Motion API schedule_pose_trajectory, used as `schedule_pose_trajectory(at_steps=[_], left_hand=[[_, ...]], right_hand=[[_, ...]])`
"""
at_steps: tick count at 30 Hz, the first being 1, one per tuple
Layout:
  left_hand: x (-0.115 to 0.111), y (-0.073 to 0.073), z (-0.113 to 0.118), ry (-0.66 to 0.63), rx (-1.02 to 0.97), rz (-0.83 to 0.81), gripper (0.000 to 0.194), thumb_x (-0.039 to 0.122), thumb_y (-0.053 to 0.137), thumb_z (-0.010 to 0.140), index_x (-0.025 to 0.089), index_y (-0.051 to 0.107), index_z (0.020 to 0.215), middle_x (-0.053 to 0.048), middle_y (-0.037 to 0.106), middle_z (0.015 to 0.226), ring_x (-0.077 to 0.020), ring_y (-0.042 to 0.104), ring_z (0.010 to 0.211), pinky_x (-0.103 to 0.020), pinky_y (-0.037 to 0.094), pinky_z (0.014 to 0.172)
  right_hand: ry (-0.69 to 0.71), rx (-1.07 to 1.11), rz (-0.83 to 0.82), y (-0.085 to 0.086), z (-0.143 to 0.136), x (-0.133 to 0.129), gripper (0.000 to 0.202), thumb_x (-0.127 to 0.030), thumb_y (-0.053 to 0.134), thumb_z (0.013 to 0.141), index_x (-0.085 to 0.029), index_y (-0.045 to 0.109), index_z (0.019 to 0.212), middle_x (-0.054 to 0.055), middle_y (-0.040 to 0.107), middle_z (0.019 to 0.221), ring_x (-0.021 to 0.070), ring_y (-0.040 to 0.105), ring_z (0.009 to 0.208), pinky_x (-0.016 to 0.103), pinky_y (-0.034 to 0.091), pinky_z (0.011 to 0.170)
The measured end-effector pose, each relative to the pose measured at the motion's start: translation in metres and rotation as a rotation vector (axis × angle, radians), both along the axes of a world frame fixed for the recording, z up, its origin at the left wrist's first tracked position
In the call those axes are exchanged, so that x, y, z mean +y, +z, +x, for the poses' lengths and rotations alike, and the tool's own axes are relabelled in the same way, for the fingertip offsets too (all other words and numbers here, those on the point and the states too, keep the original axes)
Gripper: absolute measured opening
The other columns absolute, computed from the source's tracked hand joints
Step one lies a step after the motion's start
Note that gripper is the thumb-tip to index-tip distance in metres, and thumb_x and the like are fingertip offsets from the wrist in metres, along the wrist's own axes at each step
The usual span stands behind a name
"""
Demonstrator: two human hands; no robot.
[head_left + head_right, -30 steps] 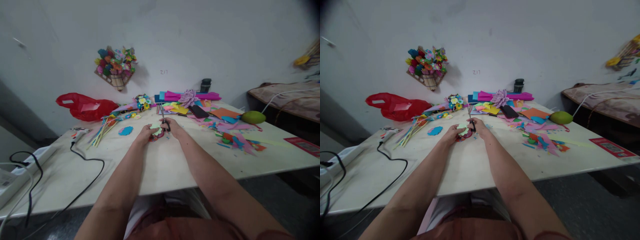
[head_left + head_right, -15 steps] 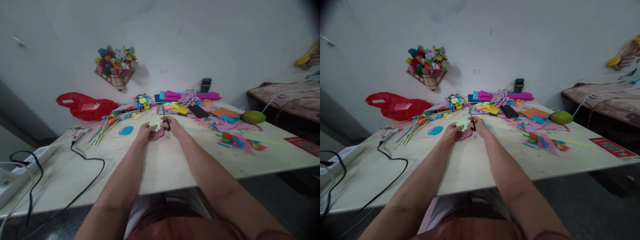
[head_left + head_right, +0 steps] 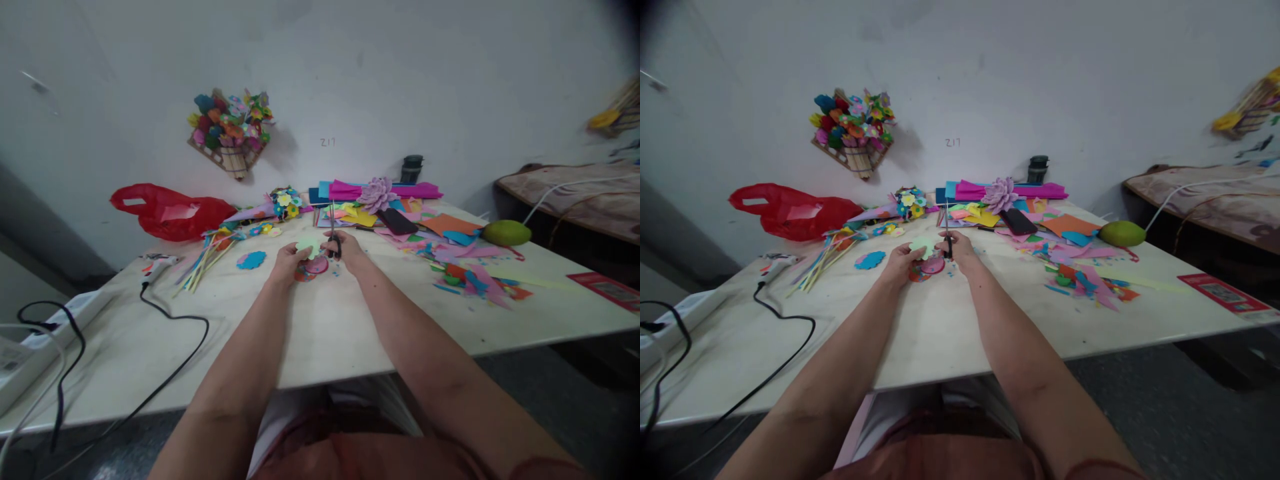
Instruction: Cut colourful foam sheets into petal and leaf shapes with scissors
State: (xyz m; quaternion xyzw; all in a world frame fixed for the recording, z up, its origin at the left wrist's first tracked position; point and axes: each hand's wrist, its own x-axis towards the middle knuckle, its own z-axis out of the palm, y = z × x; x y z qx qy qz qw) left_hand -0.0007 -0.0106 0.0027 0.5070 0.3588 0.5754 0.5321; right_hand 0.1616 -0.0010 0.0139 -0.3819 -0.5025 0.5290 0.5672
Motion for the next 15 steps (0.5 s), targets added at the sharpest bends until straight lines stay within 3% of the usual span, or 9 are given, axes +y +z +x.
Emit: schedule_pose_trajectory(at_steps=[4,15], left_hand=[[0.002,-0.0023,-0.0006,-0.001,0.013,-0.004,0.035,0.032,0.082,0.048,0.012,0.065,0.071,0.0,0.06,0.06,-0.0095,0.053,0.05,-0.023,0.046,0.052],[0.0011,-0.0033,0.0007,-0.025,0.051,-0.011,0.035,0.031,0.082,0.047,0.012,0.064,0.07,-0.002,0.061,0.057,-0.0123,0.054,0.047,-0.025,0.043,0.048]], right_hand=[[0.038,-0.024,0.023,-0.0004,-0.0022,-0.0013,0.034,-0.013,0.066,0.058,-0.016,0.057,0.091,-0.007,0.053,0.051,0.0078,0.05,0.042,0.017,0.025,0.035],[0.015,-0.039,0.044,0.0068,-0.0089,-0.0084,0.033,-0.009,0.059,0.055,-0.015,0.057,0.088,-0.01,0.05,0.05,0.0065,0.045,0.045,0.019,0.035,0.047]])
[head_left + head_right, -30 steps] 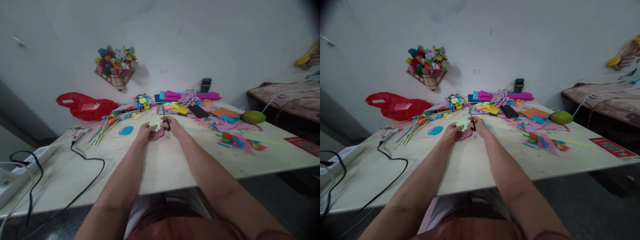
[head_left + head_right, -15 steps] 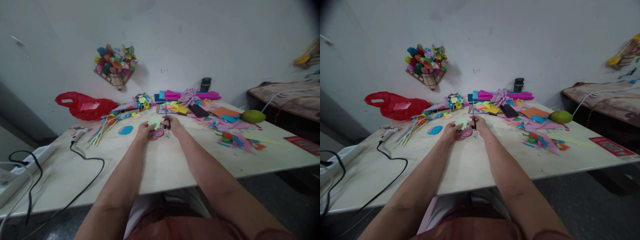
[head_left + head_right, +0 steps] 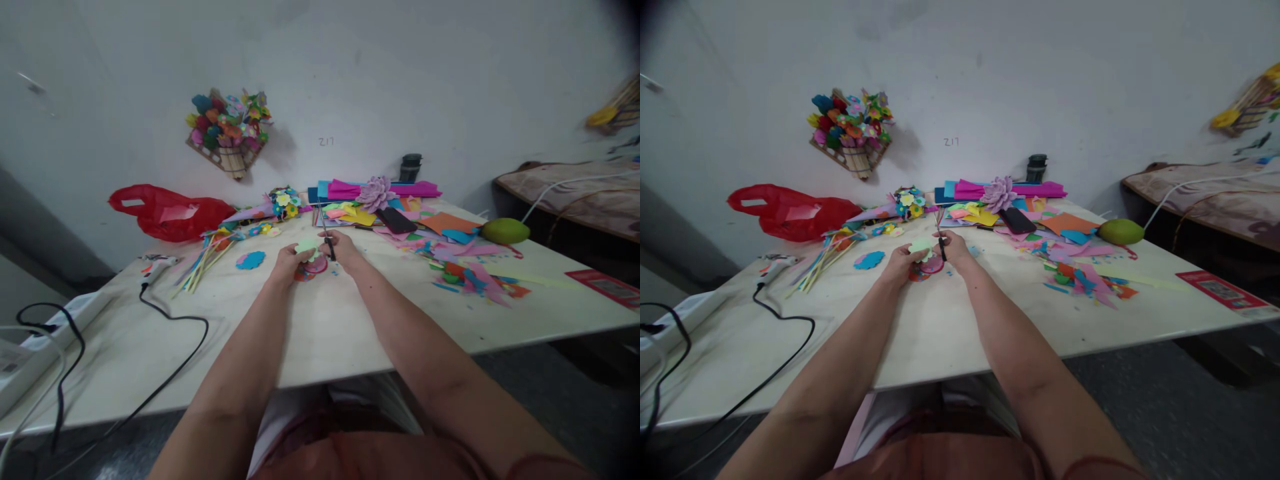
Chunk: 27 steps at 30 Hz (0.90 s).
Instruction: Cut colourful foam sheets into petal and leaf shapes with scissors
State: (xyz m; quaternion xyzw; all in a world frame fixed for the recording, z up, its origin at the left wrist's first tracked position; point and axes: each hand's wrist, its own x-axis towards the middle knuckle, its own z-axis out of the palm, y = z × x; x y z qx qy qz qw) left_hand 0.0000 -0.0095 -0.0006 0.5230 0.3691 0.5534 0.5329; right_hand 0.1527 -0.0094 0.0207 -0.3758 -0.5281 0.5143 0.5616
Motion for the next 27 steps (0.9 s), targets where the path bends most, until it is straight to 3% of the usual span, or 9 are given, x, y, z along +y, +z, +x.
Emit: schedule_pose_trajectory(at_steps=[7,15,20,27], left_hand=[[0.003,-0.002,-0.001,0.092,0.021,0.02,0.033,0.031,0.082,0.047,0.013,0.062,0.066,-0.002,0.059,0.055,-0.0125,0.054,0.049,-0.024,0.042,0.048],[-0.009,0.012,0.002,0.097,-0.118,-0.029,0.046,0.031,0.082,0.047,0.012,0.061,0.083,-0.004,0.065,0.065,-0.0135,0.059,0.054,-0.028,0.05,0.058],[-0.008,0.012,0.002,0.122,-0.149,-0.016,0.04,0.032,0.082,0.049,0.012,0.062,0.078,-0.005,0.066,0.069,-0.0129,0.06,0.059,-0.026,0.05,0.06],[-0.003,0.01,-0.001,0.142,-0.222,-0.021,0.04,0.03,0.082,0.049,0.012,0.062,0.079,-0.005,0.066,0.07,-0.0165,0.064,0.067,-0.026,0.05,0.06]], right_hand=[[0.029,-0.016,0.013,-0.003,-0.002,0.002,0.034,-0.009,0.059,0.057,-0.015,0.056,0.09,-0.008,0.053,0.05,0.0079,0.048,0.044,0.019,0.035,0.045],[0.075,-0.18,-0.037,-0.006,0.002,0.002,0.026,-0.012,0.061,0.065,-0.015,0.055,0.089,-0.003,0.059,0.053,0.0105,0.053,0.041,0.017,0.024,0.031],[0.177,-0.229,-0.03,-0.009,0.005,0.003,0.023,-0.027,0.07,0.067,-0.015,0.057,0.082,-0.001,0.059,0.052,0.0104,0.053,0.04,0.017,0.026,0.029],[0.288,-0.335,0.002,-0.008,0.009,0.0,0.026,-0.039,0.066,0.073,-0.014,0.059,0.076,-0.001,0.059,0.053,0.0074,0.048,0.037,0.016,0.025,0.028]])
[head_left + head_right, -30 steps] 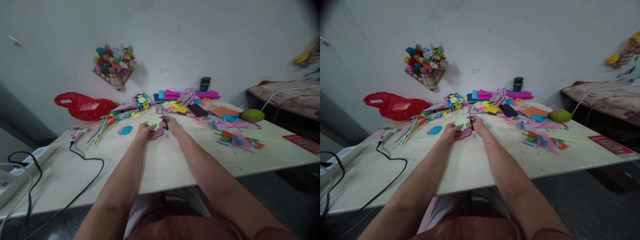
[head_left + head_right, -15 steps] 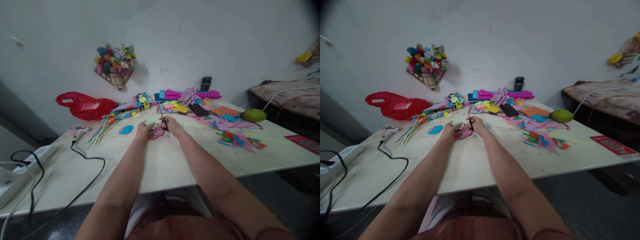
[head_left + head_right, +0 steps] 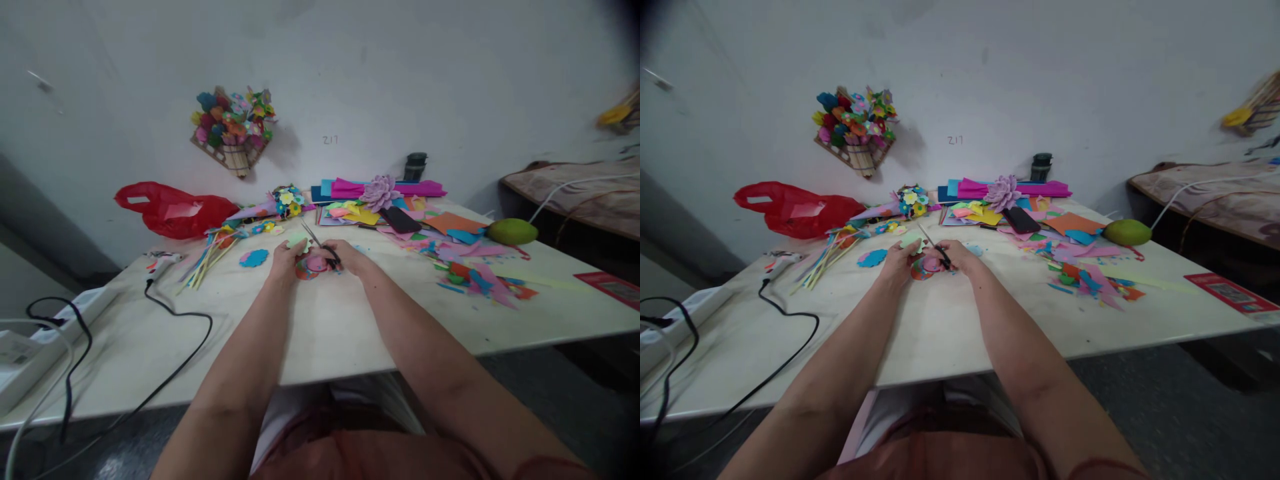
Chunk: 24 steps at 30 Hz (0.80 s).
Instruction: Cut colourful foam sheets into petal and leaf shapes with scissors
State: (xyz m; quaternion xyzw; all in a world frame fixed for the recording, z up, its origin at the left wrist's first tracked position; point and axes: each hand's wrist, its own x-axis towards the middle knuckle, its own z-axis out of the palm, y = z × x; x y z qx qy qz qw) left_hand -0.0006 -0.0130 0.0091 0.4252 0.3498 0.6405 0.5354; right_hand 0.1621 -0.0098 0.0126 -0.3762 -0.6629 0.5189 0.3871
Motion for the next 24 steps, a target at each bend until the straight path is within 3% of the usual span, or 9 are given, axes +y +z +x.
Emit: schedule_pose_trajectory(at_steps=[7,16,24], left_hand=[[0.001,0.0,0.0005,0.006,-0.072,-0.015,0.036,0.022,0.081,0.047,0.012,0.062,0.077,-0.005,0.066,0.072,-0.0185,0.066,0.07,-0.029,0.051,0.063],[0.003,-0.0029,-0.0002,0.023,-0.062,0.001,0.036,0.024,0.081,0.047,0.012,0.063,0.076,-0.006,0.066,0.071,-0.0206,0.066,0.073,-0.032,0.051,0.068],[0.0006,0.0006,0.0025,0.056,-0.086,-0.022,0.037,0.022,0.081,0.044,0.012,0.061,0.073,-0.006,0.066,0.069,-0.0188,0.064,0.067,-0.03,0.051,0.063]], right_hand=[[0.06,-0.039,-0.018,-0.0011,0.0,-0.0004,0.026,-0.039,0.065,0.074,-0.015,0.057,0.075,0.0,0.06,0.055,0.0066,0.048,0.038,0.016,0.026,0.028],[0.045,-0.051,-0.016,-0.0025,-0.0006,0.0007,0.024,-0.037,0.067,0.073,-0.015,0.057,0.071,-0.001,0.059,0.053,0.0063,0.047,0.036,0.015,0.027,0.027],[0.034,-0.084,-0.013,-0.0016,-0.0027,0.0006,0.021,-0.034,0.067,0.072,-0.015,0.058,0.069,-0.001,0.057,0.051,0.0061,0.047,0.035,0.015,0.026,0.027]])
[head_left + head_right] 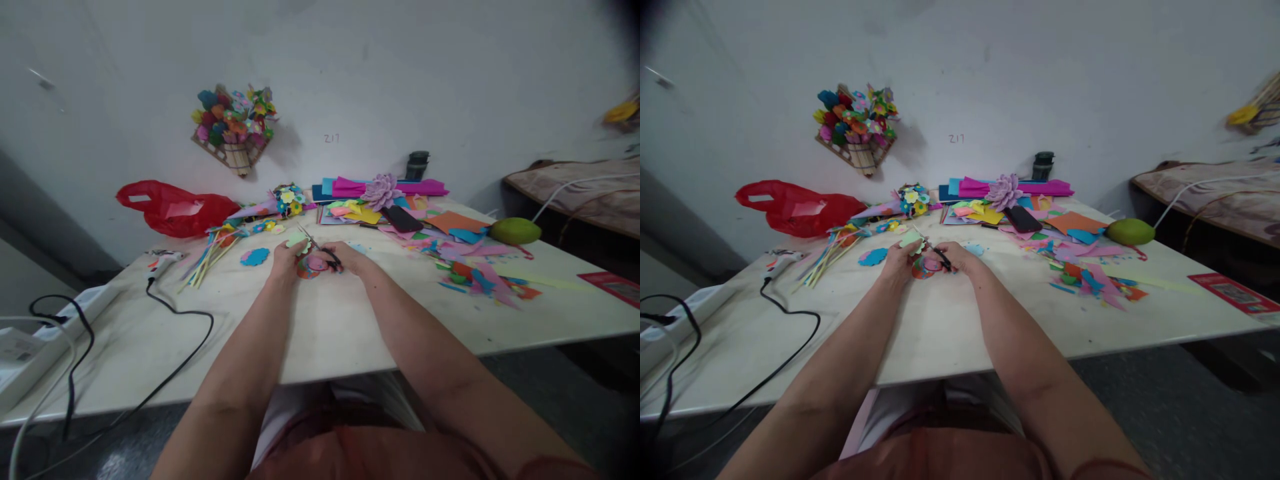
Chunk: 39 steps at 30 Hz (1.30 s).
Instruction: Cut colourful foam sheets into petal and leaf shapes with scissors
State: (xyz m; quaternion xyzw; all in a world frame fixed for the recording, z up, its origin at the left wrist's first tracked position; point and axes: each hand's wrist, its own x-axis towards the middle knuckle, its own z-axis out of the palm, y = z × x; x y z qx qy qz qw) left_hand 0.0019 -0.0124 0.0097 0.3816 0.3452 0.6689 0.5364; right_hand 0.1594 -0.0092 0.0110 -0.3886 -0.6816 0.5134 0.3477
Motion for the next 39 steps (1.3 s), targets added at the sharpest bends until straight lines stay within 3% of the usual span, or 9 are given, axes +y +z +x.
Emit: schedule_pose_trajectory(at_steps=[25,39], left_hand=[[0.002,-0.0011,0.0001,0.002,-0.027,-0.001,0.035,0.017,0.08,0.046,0.013,0.061,0.075,-0.008,0.067,0.073,-0.0218,0.065,0.074,-0.031,0.049,0.065],[-0.0027,0.0042,0.0031,0.019,-0.057,-0.016,0.034,0.014,0.079,0.043,0.013,0.06,0.071,-0.006,0.067,0.069,-0.0191,0.064,0.067,-0.028,0.049,0.061]], right_hand=[[-0.008,-0.074,0.027,0.0017,-0.0003,-0.0012,0.023,-0.035,0.06,0.077,-0.014,0.055,0.072,-0.004,0.053,0.052,0.0047,0.043,0.036,0.016,0.025,0.03],[-0.03,-0.094,0.044,0.0011,-0.0019,-0.0003,0.023,-0.036,0.061,0.075,-0.015,0.054,0.07,-0.004,0.05,0.05,0.0051,0.041,0.036,0.017,0.025,0.032]])
